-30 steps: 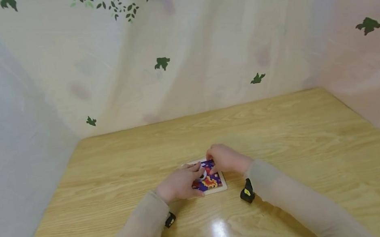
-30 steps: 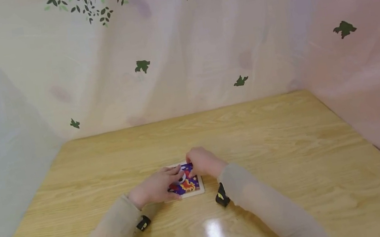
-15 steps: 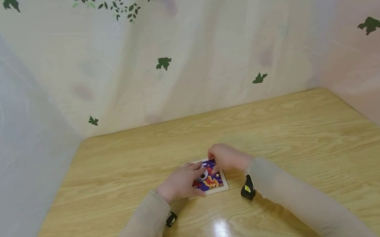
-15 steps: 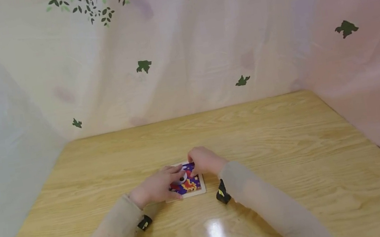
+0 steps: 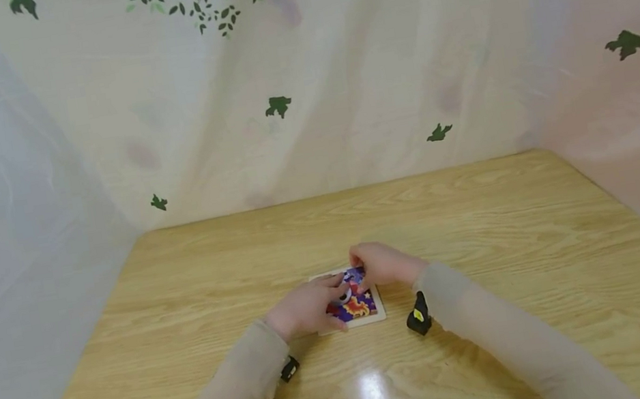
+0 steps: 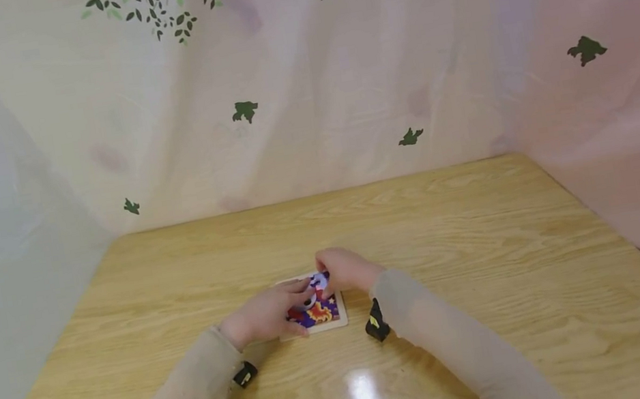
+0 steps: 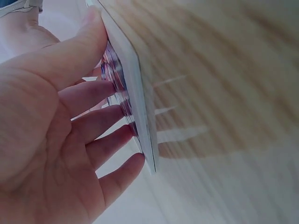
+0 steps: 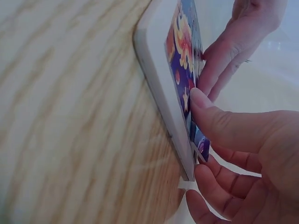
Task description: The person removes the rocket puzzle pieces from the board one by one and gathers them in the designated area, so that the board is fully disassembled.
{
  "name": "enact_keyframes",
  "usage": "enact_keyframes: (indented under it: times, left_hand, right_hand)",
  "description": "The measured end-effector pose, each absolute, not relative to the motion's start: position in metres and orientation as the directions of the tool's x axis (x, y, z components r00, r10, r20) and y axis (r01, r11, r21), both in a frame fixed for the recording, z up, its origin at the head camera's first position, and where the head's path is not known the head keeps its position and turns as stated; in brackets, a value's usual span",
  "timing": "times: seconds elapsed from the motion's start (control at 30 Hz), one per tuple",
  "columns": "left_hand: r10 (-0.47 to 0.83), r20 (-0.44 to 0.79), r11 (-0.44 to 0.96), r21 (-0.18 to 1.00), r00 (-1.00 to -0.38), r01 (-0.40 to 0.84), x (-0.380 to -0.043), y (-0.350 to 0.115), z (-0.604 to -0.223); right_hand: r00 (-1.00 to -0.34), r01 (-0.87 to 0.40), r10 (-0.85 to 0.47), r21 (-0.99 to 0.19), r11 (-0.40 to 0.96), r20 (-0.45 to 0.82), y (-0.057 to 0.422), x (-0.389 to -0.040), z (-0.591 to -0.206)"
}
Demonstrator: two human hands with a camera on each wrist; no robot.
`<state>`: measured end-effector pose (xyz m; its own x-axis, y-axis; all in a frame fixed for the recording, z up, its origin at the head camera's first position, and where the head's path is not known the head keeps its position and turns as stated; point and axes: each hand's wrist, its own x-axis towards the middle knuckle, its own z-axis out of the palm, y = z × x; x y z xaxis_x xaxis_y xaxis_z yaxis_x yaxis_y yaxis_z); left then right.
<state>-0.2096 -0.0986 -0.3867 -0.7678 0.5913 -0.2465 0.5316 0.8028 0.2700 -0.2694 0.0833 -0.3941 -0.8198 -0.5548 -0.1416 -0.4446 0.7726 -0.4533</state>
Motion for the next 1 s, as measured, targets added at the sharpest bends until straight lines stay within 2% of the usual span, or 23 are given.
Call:
enact_keyframes:
  times: [0.4,0.57,0.7,0.8,1.0]
  left_hand:
    - [0.621,-0.233,0.781,0.259,-0.749,0.568,-0.212,-0.098,-0.385]
    - [0.628,-0.232,0.777,0.251,-0.743,0.578,-0.211,-0.097,-0.385]
    - [0.620,-0.243,0.782,0.258,-0.746,0.567,-0.211,-0.097,-0.385]
    - [0.614,-0.252,0.787,0.261,-0.748,0.559,-0.211,-0.097,-0.385]
    - [0.610,-0.259,0.791,0.261,-0.749,0.553,-0.208,-0.097,-0.384]
  right_hand:
    - [-0.810,-0.447,-0.584,-0.597,0.667,-0.046,0.098,-0.275,-0.398]
    - [-0.817,-0.387,-0.576,-0.720,0.577,-0.022,0.107,-0.277,-0.403]
    - [-0.842,-0.286,-0.537,-0.804,0.521,-0.049,0.115,-0.278,-0.404]
    - [-0.859,-0.233,-0.507,-0.830,0.507,-0.069,0.121,-0.279,-0.404]
    - [-0.850,-0.220,-0.519,-0.834,0.505,-0.090,0.135,-0.279,-0.397]
